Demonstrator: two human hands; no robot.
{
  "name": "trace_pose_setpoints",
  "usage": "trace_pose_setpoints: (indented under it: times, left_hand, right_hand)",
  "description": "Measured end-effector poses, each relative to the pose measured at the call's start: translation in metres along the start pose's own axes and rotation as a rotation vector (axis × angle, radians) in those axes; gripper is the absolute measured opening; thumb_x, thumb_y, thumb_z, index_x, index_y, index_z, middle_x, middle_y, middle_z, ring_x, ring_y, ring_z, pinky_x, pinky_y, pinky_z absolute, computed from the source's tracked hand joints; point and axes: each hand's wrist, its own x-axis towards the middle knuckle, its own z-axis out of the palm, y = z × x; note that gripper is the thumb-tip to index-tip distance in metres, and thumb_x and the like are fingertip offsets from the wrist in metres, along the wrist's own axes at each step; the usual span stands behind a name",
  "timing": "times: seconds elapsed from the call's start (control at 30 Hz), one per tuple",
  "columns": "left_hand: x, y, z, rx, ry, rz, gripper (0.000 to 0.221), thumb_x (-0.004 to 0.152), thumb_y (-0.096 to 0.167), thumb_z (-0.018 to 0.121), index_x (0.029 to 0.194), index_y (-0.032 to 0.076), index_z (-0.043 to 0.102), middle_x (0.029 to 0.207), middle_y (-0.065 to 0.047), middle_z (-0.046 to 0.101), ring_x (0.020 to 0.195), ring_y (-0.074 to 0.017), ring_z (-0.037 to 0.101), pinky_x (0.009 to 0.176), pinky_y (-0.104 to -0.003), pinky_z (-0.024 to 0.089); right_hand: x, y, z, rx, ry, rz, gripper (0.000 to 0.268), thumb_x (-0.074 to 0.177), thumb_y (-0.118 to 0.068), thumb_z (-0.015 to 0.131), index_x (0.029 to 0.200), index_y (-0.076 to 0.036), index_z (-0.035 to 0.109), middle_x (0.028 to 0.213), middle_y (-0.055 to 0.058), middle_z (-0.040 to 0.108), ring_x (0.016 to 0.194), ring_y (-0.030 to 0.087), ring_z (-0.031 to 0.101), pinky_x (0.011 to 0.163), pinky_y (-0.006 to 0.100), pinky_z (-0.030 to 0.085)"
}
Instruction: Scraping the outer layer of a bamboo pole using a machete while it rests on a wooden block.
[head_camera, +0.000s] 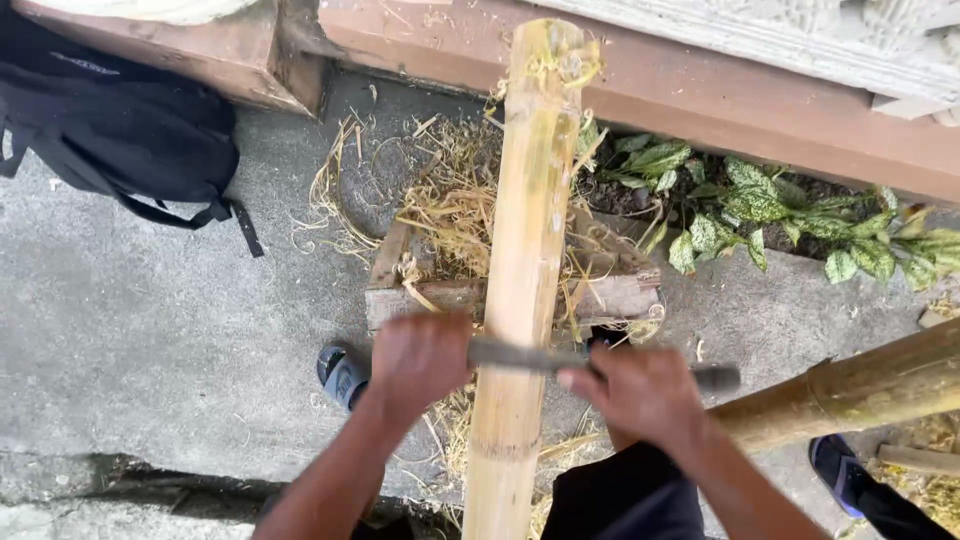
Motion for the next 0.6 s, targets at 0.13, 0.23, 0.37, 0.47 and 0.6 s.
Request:
trace_pose_setpoints:
  times: [0.13,0.23,0.37,0.47,0.6]
  left_hand:
    - [-0.021,0.003,0.015,-0.069,0.130,0.090,0.023,0.083,0.029,0.069,0.069,0.012,0.065,0.057,-0.004,0.063,0.044,-0.0154,0.061,0.040,-0.036,0.052]
    - [-0.018,0.003,0.009,-0.090,0.090,0.085,0.034,0.086,0.036,0.072,0.065,0.011,0.063,0.054,-0.004,0.063,0.043,-0.0181,0.060,0.041,-0.038,0.052]
    - [-0.008,-0.004,0.025,-0.089,0.089,0.095,0.032,0.087,0.032,0.070,0.064,0.012,0.061,0.052,-0.001,0.061,0.043,-0.0142,0.058,0.042,-0.035,0.052]
    - [0.044,-0.018,-0.001,-0.046,0.118,0.041,0.036,0.091,0.037,0.070,0.065,0.014,0.060,0.051,0.002,0.058,0.040,-0.0136,0.057,0.039,-0.036,0.050]
    - [0.118,-0.042,-0.021,-0.060,0.298,0.087,0.023,0.079,0.029,0.075,0.065,0.015,0.062,0.056,0.000,0.061,0.044,-0.0175,0.061,0.042,-0.038,0.051]
  right_hand:
    - [-0.015,-0.003,0.045,0.147,0.602,-0.263,0.062,0.092,-0.067,0.042,0.060,-0.017,0.057,0.041,-0.003,0.047,0.028,0.013,0.046,0.027,0.035,0.042]
    - [-0.012,-0.002,0.035,0.168,0.621,-0.274,0.062,0.092,-0.065,0.044,0.057,-0.015,0.056,0.036,-0.002,0.046,0.027,0.013,0.047,0.027,0.035,0.043]
    - [0.000,0.008,0.021,0.131,0.594,-0.302,0.068,0.094,-0.066,0.041,0.053,-0.013,0.054,0.037,-0.004,0.044,0.027,0.012,0.044,0.025,0.033,0.041]
    - [0.031,0.024,-0.021,-0.078,0.526,-0.221,0.067,0.096,-0.067,0.030,0.059,-0.018,0.056,0.040,-0.006,0.040,0.029,0.012,0.041,0.027,0.034,0.040]
    - [0.065,0.037,-0.115,-0.074,0.228,-0.017,0.075,0.096,-0.071,0.018,0.067,-0.017,0.060,0.042,-0.005,0.040,0.031,0.011,0.043,0.031,0.032,0.042]
